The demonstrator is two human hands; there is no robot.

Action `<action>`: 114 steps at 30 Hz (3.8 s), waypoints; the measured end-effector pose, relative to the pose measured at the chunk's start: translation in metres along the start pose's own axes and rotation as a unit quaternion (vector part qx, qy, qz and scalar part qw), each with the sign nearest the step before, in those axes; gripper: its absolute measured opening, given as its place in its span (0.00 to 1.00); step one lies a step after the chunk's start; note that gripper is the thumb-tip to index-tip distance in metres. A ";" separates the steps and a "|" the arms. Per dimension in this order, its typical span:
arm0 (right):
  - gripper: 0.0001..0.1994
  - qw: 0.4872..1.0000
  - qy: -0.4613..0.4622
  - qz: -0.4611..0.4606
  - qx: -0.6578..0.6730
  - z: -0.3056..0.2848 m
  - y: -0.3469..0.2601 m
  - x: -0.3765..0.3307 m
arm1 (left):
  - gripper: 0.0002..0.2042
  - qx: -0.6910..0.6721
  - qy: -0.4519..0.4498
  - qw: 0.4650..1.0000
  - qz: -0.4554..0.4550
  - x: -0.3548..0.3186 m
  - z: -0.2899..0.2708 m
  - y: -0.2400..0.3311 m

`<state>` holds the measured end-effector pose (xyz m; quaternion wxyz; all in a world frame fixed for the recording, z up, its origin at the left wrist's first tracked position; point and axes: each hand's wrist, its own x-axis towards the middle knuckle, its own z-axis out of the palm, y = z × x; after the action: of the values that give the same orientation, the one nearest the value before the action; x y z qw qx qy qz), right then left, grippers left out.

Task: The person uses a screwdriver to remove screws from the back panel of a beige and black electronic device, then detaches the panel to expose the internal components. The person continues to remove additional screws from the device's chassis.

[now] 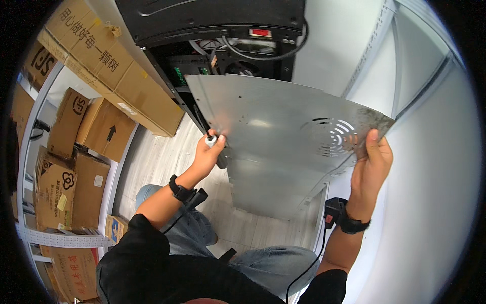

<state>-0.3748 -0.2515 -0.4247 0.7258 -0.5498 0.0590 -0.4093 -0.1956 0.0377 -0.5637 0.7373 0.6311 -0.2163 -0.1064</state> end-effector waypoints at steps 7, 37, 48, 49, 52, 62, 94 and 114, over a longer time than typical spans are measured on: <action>0.13 0.999 -0.001 0.031 -0.032 0.088 0.001 -0.003 | 0.11 -0.030 0.105 0.994 0.014 -0.006 -0.045 0.016; 0.22 0.868 0.052 -0.361 -0.338 0.159 0.060 -0.069 | 0.09 -0.103 0.169 0.979 0.046 0.029 -0.078 0.031; 0.09 0.903 0.093 -0.305 -0.288 0.144 0.053 -0.074 | 0.08 -0.104 0.203 0.970 0.083 0.037 -0.077 0.026; 0.09 0.913 0.096 -0.290 -0.270 0.141 0.051 -0.073 | 0.08 -0.103 0.210 0.967 0.101 0.040 -0.078 0.021; 0.07 0.915 0.111 -0.284 -0.263 0.128 0.046 -0.069 | 0.08 -0.112 0.227 0.962 0.104 0.042 -0.071 0.021; 0.06 0.946 0.123 -0.245 -0.173 0.117 0.026 -0.064 | 0.09 -0.121 0.212 0.962 0.124 0.045 -0.068 0.023; 0.14 0.968 0.150 -0.155 -0.129 0.128 0.019 -0.027 | 0.10 -0.122 0.206 0.960 0.145 0.051 -0.072 0.012; 0.15 0.959 0.178 -0.140 -0.172 0.131 0.034 -0.022 | 0.13 0.011 0.175 0.977 0.118 0.041 -0.081 0.015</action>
<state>-0.3014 -0.1361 -0.4103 0.5339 -0.5872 0.1789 -0.5815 -0.1243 0.0941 -0.5500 0.7638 0.6183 -0.1584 0.0958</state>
